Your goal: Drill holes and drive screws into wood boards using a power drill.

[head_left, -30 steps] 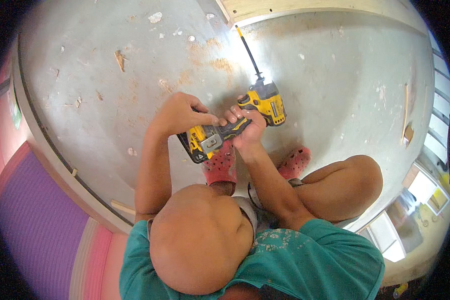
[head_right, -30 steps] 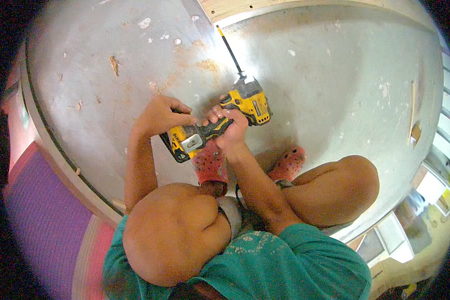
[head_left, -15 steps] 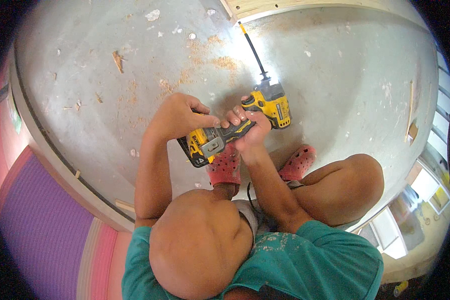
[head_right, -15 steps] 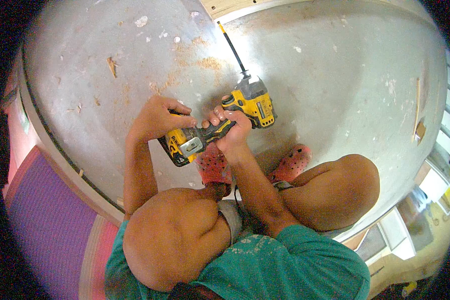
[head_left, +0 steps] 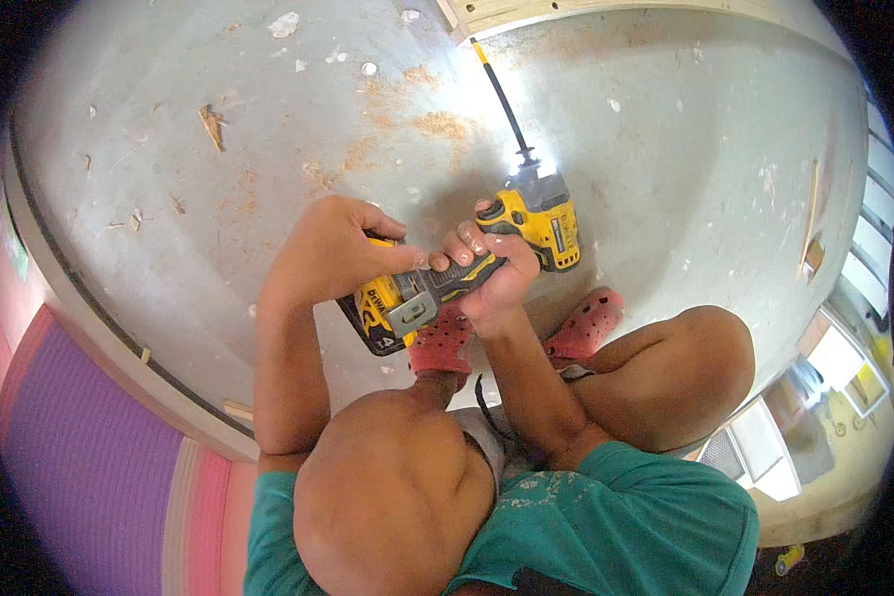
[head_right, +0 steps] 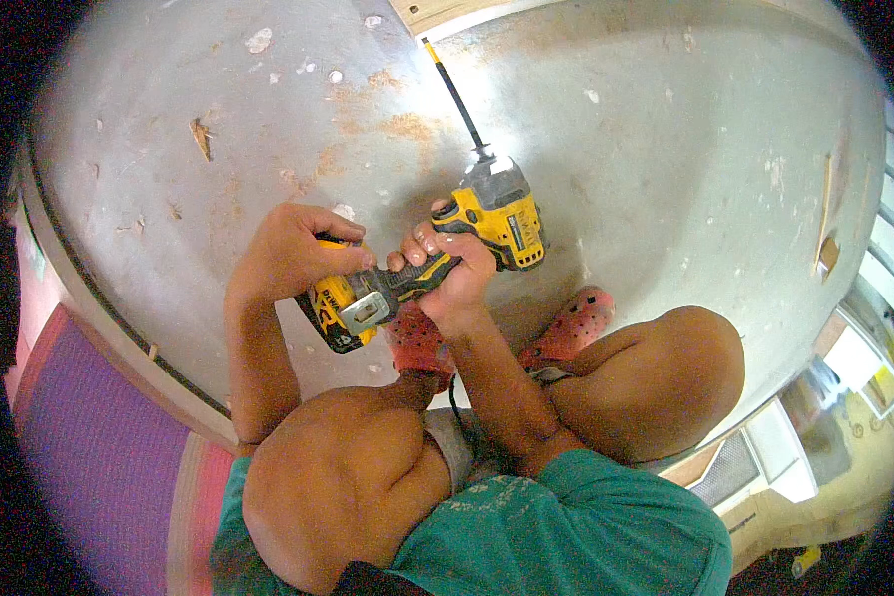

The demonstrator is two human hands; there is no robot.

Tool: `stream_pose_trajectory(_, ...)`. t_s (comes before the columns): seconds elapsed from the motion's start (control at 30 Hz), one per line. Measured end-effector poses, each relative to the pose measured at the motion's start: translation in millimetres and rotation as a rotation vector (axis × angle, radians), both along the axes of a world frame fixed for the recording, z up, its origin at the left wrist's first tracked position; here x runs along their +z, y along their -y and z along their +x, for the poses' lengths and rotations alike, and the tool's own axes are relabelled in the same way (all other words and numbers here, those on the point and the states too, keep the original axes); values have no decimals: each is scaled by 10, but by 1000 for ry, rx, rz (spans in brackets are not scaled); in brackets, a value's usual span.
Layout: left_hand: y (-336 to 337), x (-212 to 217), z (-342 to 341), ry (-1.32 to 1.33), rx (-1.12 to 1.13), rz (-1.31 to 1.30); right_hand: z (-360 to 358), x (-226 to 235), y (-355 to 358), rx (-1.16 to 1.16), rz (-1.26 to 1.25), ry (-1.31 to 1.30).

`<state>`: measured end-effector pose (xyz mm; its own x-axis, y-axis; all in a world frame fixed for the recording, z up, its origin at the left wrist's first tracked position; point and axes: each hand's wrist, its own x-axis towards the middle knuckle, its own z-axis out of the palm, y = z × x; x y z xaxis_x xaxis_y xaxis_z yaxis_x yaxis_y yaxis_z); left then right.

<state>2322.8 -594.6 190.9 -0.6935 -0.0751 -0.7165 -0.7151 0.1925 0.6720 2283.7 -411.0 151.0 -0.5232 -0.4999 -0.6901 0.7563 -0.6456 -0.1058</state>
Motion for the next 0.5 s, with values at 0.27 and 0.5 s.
stream_pose_trajectory(0.27, 59, 83, -85, -21, -41, -23, -85, 169, 51, 40, 102, -16)
stream_pose_trajectory(0.5, 154, -332, -231, -219, -80, -209, 19, -228, -118, 77, -107, -88)
